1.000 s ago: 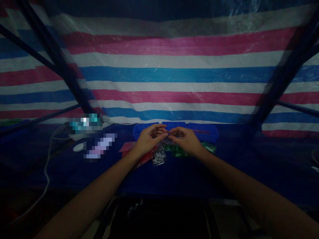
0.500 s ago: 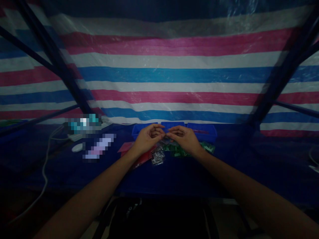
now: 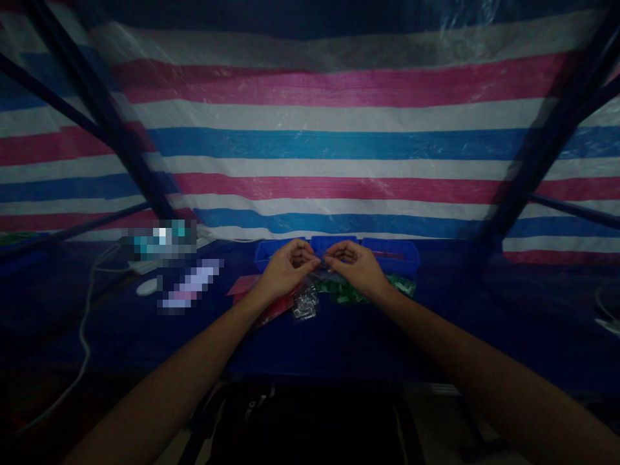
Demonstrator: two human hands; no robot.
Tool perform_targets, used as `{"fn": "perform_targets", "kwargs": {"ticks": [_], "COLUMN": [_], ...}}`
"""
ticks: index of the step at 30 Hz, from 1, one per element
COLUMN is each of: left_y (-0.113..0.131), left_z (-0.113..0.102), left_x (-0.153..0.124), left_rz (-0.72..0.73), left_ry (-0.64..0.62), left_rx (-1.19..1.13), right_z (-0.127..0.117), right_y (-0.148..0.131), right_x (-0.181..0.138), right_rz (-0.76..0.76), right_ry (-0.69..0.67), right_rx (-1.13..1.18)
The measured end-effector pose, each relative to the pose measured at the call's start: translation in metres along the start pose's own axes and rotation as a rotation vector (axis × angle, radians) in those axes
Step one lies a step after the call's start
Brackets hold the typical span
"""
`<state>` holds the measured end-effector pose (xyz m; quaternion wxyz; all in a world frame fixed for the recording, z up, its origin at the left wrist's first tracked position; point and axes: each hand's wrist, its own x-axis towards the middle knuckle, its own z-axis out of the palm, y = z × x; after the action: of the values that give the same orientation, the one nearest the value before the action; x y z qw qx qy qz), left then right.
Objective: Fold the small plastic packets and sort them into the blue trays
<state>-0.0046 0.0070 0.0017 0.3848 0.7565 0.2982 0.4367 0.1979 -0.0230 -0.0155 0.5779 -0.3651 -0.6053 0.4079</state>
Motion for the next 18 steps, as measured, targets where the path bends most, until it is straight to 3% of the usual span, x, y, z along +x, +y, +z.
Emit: {"fn": "perform_targets", "kwargs": {"ticks": [9,18], "left_y": [-0.002,-0.001], "left_z": [0.001,0.001], "left_x": [0.0,-0.001], "left_rz": [0.004,-0.003], "left_ry": [-0.055,-0.047], "left_rx": [-0.059,-0.077], "right_z": [0.002,0.001], "right_y": [-0.007,-0.007], "right_x": [-0.001,0.0], "right_rz": [0.001,-0.021], "right_ry": [-0.02,0.05], "right_rx": [0.047,0.005]}}
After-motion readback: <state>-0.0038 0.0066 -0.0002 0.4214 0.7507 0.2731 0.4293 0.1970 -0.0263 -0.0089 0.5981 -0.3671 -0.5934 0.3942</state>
